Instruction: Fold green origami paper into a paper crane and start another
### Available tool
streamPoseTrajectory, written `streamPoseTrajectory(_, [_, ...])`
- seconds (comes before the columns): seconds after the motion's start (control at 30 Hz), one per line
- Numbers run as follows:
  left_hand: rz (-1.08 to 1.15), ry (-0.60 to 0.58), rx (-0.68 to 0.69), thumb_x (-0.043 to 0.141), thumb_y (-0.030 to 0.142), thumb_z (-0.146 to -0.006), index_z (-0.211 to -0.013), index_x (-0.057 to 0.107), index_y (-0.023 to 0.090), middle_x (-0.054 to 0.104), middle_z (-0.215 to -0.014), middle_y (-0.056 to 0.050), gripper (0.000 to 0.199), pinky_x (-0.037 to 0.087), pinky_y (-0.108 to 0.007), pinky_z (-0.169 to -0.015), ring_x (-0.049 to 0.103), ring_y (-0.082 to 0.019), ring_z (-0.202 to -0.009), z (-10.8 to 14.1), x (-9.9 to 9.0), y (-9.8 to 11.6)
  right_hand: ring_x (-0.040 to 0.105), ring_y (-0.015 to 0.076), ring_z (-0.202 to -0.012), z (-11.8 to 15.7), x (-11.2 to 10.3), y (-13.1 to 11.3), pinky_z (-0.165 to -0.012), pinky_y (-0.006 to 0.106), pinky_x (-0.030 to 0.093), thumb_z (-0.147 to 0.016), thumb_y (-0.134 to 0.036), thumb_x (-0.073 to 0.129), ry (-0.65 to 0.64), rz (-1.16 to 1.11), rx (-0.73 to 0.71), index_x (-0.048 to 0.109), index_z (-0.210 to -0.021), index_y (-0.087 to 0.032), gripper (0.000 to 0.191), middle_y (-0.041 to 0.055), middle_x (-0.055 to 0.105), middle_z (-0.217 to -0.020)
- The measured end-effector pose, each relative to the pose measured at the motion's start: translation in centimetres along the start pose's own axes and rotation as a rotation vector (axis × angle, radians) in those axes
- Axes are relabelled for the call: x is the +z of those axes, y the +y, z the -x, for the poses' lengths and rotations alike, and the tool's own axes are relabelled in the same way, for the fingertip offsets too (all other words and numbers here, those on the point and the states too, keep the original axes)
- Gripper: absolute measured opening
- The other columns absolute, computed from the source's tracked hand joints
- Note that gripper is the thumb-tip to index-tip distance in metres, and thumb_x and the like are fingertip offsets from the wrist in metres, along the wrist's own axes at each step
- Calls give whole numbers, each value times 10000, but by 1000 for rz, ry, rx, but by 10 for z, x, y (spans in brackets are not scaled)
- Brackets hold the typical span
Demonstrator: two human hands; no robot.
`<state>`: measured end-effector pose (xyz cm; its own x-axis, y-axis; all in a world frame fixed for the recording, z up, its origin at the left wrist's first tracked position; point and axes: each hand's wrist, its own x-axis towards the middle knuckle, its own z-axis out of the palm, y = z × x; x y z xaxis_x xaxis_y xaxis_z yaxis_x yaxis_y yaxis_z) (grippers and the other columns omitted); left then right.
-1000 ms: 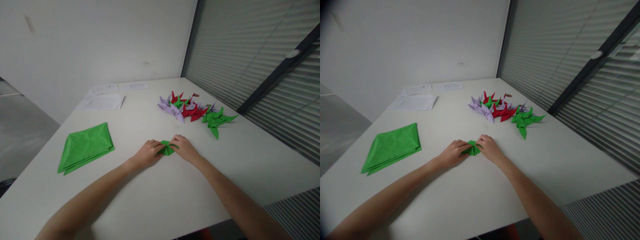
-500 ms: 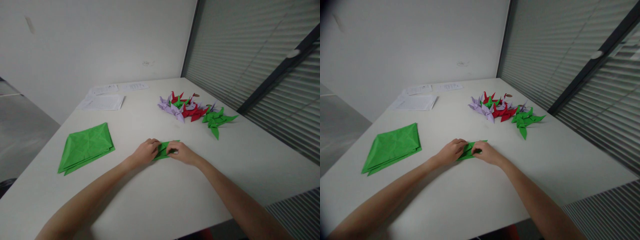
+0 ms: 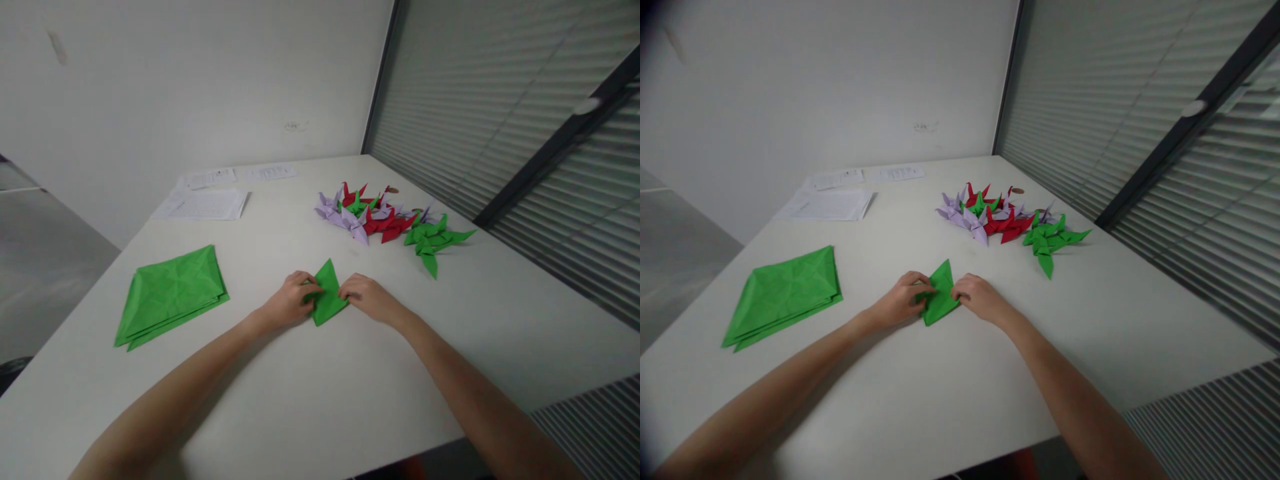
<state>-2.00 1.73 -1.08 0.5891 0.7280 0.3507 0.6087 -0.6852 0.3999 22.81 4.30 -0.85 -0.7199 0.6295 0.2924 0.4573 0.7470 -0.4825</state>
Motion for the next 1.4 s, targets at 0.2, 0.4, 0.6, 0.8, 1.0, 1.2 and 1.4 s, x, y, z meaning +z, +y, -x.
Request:
streamPoseTrajectory(0.2, [-109,-126,107,515,46,-805,-1196,620,222,623,-1233,-78,442,393,-402,-970,580,-201,-1098,2,-2,-4,583,213,-923,3,-10,-5,-862,371,462,-782,-94,636,-79,160,16,725,-950,-183,210,74,696,-985])
streamPoseTrajectory(0.4, [-263,-218,114,566,209,-801,-1285,566,220,567,-1312,-104,484,419,-409,-923,570,-248,-1040,2,-12,9,539,236,-1009,1,-6,-13,-866,388,397,-845,-234,671,-60,334,-106,742,-928,-250,111,40,709,-1054])
streamPoseTrajectory(0.6, [-278,-217,110,550,458,-840,-1273,576,195,556,-1336,-117,507,406,-435,-963,572,-266,-1064,2,-16,11,579,201,-878,-2,-1,-14,-775,335,380,-860,-179,648,-51,421,-88,723,-861,-189,75,50,708,-876])
streamPoseTrajectory(0.8, [-253,-195,122,488,547,-886,-1262,588,171,585,-1325,-115,541,418,-438,-967,604,-278,-1067,1,-17,7,595,181,-779,-2,0,-11,-725,310,380,-842,-174,667,-31,372,31,717,-807,-180,61,49,677,-791])
streamPoseTrajectory(1.0, [-198,-155,120,554,393,-888,-1265,577,176,648,-1239,-105,436,455,-411,-939,634,-255,-1057,0,-15,0,613,164,-759,0,4,-5,-708,278,432,-837,-156,656,31,94,126,708,-785,-182,77,35,665,-799])
streamPoseTrajectory(1.2, [-195,-94,104,528,76,-833,-1062,683,170,700,-1120,-87,292,509,-345,-857,657,-203,-958,-1,-5,-3,609,186,-846,1,-5,-20,-786,319,461,-787,-431,716,23,-37,78,718,-931,-207,266,52,666,-931])
streamPoseTrajectory(1.4, [-185,-75,132,502,143,-913,-1007,637,148,674,-1123,-116,165,502,-358,-894,627,-203,-996,1,2,12,584,231,-1024,-1,-3,-28,-884,392,437,-835,-268,649,-5,141,50,656,-1122,-208,294,86,679,-1096])
